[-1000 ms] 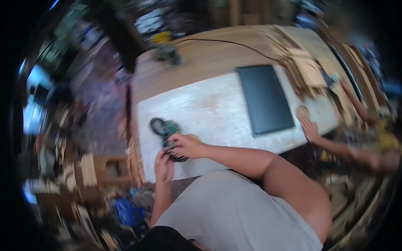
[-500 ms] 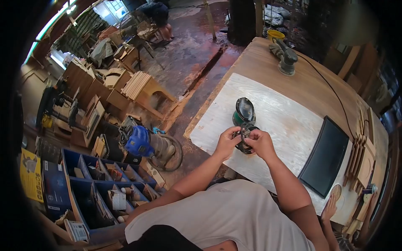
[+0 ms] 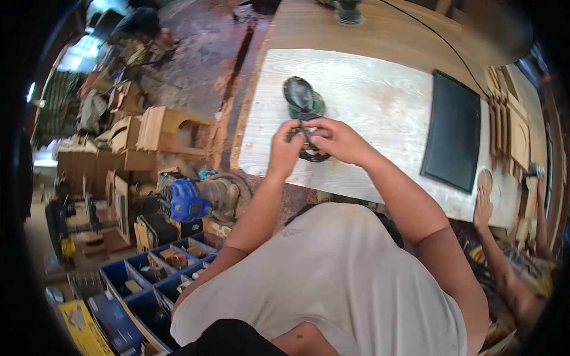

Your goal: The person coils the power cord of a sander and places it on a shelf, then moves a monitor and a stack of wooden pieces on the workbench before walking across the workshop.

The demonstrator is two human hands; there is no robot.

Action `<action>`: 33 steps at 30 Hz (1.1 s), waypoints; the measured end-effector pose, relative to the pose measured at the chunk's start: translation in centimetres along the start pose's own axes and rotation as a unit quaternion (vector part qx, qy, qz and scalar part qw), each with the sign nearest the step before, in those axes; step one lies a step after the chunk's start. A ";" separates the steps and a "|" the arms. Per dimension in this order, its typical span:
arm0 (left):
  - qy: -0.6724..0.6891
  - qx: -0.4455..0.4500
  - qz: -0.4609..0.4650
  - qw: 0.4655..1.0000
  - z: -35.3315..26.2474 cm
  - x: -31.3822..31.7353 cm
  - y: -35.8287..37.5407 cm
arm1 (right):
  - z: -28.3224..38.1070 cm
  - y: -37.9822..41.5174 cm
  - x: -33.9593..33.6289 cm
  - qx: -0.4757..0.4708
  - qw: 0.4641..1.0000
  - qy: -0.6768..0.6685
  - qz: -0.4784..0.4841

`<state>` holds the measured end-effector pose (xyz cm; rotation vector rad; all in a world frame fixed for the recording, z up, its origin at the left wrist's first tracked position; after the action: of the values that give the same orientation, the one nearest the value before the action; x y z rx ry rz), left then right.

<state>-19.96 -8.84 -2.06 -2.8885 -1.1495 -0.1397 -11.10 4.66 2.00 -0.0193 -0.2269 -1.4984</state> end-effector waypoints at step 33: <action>0.530 -0.120 0.113 0.832 -0.1 0.2 0.8 | -0.9 2.1 3.0 -0.140 0.857 0.487 -0.094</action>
<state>-19.30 -9.31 -1.97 -2.3388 -0.5587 -1.6882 -8.77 1.75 1.89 0.5343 0.8308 -1.5481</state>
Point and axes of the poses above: each hand's wrist, its own y-axis away from the middle knuckle, its own x-axis out of the palm, z = x × y, the point moved 3 cm from there along -y, towards the middle knuckle, and after that the axes turned 9 degrees about z, right-handed, at the moved point
